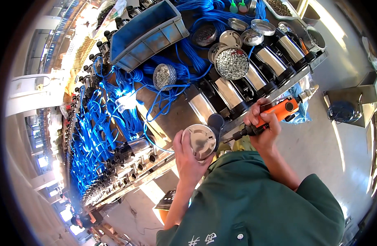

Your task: The person assembles metal pump housings by picking up fasteners and using a pneumatic screwdriver to secure a black circular cover to the top of each metal unit.

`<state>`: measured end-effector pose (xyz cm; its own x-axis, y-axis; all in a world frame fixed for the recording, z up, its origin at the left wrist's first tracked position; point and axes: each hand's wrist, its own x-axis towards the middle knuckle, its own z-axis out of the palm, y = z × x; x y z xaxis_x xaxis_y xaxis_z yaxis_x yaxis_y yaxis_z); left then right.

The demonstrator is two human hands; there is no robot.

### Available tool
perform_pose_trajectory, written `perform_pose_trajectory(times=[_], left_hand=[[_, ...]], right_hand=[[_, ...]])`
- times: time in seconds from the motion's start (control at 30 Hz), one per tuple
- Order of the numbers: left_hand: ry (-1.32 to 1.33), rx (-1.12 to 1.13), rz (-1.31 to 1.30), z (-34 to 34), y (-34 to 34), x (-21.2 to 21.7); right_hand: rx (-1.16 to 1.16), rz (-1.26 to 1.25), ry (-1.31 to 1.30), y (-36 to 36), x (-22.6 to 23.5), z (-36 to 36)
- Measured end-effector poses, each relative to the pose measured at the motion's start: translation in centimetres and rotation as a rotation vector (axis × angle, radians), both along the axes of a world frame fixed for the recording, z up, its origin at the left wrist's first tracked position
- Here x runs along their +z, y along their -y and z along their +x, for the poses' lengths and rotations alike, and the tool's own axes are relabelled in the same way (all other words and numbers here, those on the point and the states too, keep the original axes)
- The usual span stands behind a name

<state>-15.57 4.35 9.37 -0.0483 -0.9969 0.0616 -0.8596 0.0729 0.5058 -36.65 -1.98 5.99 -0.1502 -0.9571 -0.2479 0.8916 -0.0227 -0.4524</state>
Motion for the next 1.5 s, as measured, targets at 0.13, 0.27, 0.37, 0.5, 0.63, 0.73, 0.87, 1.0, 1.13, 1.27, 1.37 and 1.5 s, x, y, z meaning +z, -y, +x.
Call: perform_pose_trajectory(times=[0.13, 0.27, 0.37, 0.5, 0.63, 0.73, 0.87, 1.0, 1.13, 1.27, 1.37, 1.5], left_hand=[[0.002, -0.007, 0.012, -0.2, 0.0, -0.1], [-0.024, -0.008, -0.017, 0.4, 0.3, 0.5], [-0.131, -0.003, -0.089, 2.4, 1.9, 1.3], [-0.223, 0.086, -0.176, 4.7, 11.9, -0.1], [-0.302, -0.466, -0.024, -2.3, 22.0, -2.8], [-0.036, -0.733, -0.141, -8.2, 27.0, -9.3], [0.113, -0.778, -0.238, -11.4, 29.6, -13.6], [-0.463, -0.305, 0.229, -10.9, 29.7, -13.4], [-1.35, -0.009, 0.971, -7.8, 30.4, -12.0], [-1.377, 0.051, 1.028, -6.6, 30.4, -11.8], [-1.294, 0.057, 0.945, -6.7, 29.7, -11.1], [-1.297, 0.091, 0.903, -6.2, 28.7, -10.3]], right_hand=[[-0.02, 0.022, 0.0, -0.2, -0.3, -0.1], [-0.047, 0.035, -0.041, -0.2, -0.4, 0.1], [-0.109, 0.036, -0.01, -0.4, -0.9, -0.7], [-0.244, -0.025, -0.171, -0.3, -0.7, -1.7], [-0.293, -0.006, -0.275, -1.0, -0.8, -1.9], [-0.312, 0.017, -0.285, -1.9, -0.5, -2.1], [-0.367, 0.045, -0.268, -3.2, 0.1, -3.2], [-0.461, 0.057, -0.249, -3.9, -0.2, -4.4], [-0.478, 0.044, -0.228, -3.2, 0.2, -4.9], [-0.465, 0.007, -0.222, -2.3, 0.4, -4.9], [-0.443, -0.045, -0.218, -1.2, 0.7, -4.9], [-0.449, -0.126, -0.227, 0.4, 1.6, -4.7]])
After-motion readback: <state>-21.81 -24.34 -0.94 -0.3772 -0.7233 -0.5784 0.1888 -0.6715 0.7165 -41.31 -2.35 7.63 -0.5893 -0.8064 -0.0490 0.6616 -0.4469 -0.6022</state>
